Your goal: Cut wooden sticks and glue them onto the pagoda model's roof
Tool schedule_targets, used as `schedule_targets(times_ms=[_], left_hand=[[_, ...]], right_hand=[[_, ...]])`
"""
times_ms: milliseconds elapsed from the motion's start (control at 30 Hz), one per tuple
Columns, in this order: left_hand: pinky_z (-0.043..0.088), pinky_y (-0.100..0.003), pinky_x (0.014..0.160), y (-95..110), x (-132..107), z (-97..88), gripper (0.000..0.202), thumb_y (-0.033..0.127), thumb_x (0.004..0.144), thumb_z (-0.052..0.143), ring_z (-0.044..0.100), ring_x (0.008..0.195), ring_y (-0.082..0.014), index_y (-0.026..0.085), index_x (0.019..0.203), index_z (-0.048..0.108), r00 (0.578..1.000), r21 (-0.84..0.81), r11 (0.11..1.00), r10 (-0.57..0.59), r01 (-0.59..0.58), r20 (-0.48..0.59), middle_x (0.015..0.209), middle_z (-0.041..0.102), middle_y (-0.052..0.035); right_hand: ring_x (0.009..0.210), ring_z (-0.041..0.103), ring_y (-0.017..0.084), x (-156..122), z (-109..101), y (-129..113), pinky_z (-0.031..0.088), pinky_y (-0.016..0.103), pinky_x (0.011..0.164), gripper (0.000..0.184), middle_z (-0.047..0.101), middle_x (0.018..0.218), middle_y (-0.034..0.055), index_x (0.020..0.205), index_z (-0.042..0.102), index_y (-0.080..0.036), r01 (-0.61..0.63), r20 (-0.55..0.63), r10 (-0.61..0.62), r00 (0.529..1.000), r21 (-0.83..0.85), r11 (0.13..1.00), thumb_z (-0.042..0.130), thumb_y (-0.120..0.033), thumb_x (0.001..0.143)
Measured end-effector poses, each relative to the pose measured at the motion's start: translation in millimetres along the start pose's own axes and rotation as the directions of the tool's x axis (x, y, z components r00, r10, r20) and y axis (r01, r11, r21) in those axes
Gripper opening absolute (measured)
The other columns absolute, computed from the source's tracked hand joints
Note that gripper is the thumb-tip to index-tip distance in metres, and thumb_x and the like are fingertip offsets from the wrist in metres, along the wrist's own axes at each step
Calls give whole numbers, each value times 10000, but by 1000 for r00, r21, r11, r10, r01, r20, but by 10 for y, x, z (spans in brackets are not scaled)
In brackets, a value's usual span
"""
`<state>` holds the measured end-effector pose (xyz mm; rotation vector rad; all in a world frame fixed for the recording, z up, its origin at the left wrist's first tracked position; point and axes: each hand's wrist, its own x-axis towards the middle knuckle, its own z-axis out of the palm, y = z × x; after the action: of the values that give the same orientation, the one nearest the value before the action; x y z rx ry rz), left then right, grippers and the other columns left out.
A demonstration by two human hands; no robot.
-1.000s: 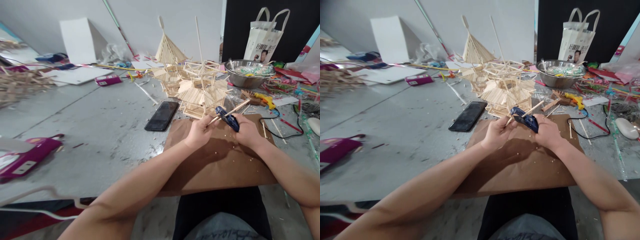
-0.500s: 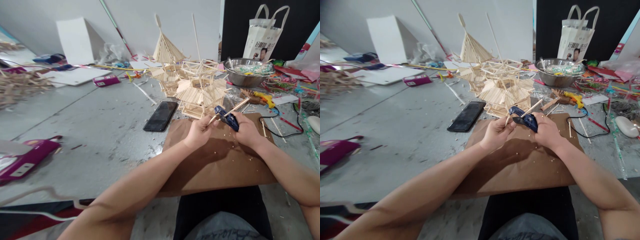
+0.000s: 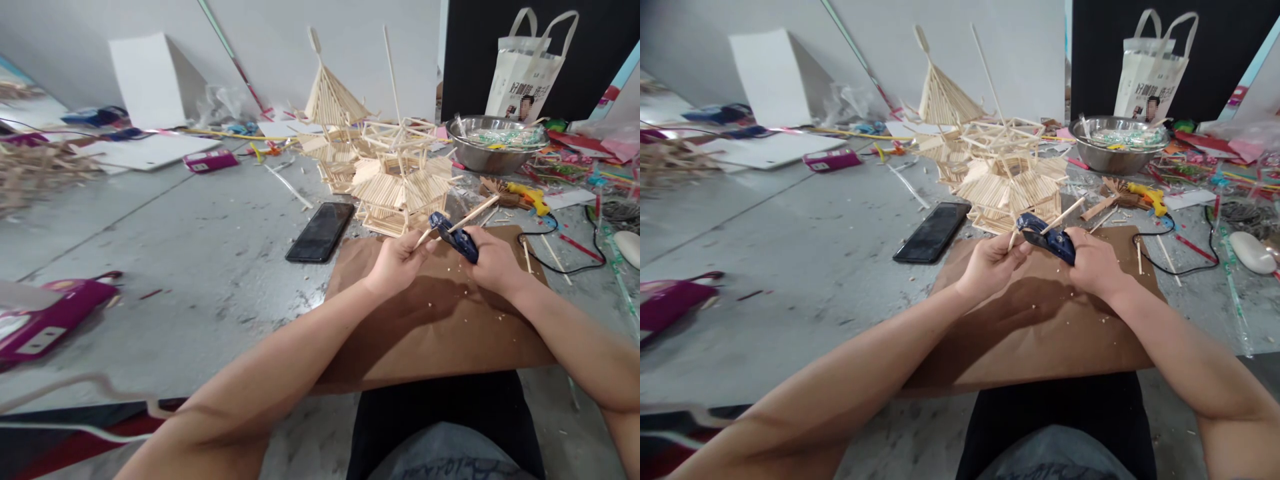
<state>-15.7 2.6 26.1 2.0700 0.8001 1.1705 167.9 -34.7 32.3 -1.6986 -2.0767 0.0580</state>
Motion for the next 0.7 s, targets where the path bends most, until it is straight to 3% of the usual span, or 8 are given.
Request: schedule_targets(times_ms=[200, 400, 700], left_hand=[[251, -183, 416, -22, -3, 19, 289, 349, 797, 452, 265, 452, -54, 162, 577, 433, 999, 64, 998, 30, -27, -39, 483, 303, 52], [287, -172, 457, -40, 1, 57, 228, 305, 778, 481, 298, 486, -57, 162, 607, 431, 992, 136, 990, 54, -38, -118, 513, 339, 51], [286, -177, 458, -63, 15, 52, 262, 337, 778, 484, 298, 498, -61, 153, 595, 451, 997, 8, 1000, 25, -25, -78, 515, 326, 45]], right_hand=[[791, 589, 229, 1, -67, -64, 410, 302, 682, 280, 637, 850, 82, 952, 514, -184, -54, 51, 59, 997, -102, 993, 462, -288, 697], [798, 599, 247, 12, -39, -87, 421, 327, 683, 310, 638, 899, 92, 990, 507, -187, -105, 58, 112, 992, -108, 989, 454, -319, 714], [971, 550, 255, 21, 75, 24, 425, 362, 813, 466, 588, 1057, 135, 1137, 463, -124, 21, -36, -19, 999, 63, 998, 478, -272, 696]])
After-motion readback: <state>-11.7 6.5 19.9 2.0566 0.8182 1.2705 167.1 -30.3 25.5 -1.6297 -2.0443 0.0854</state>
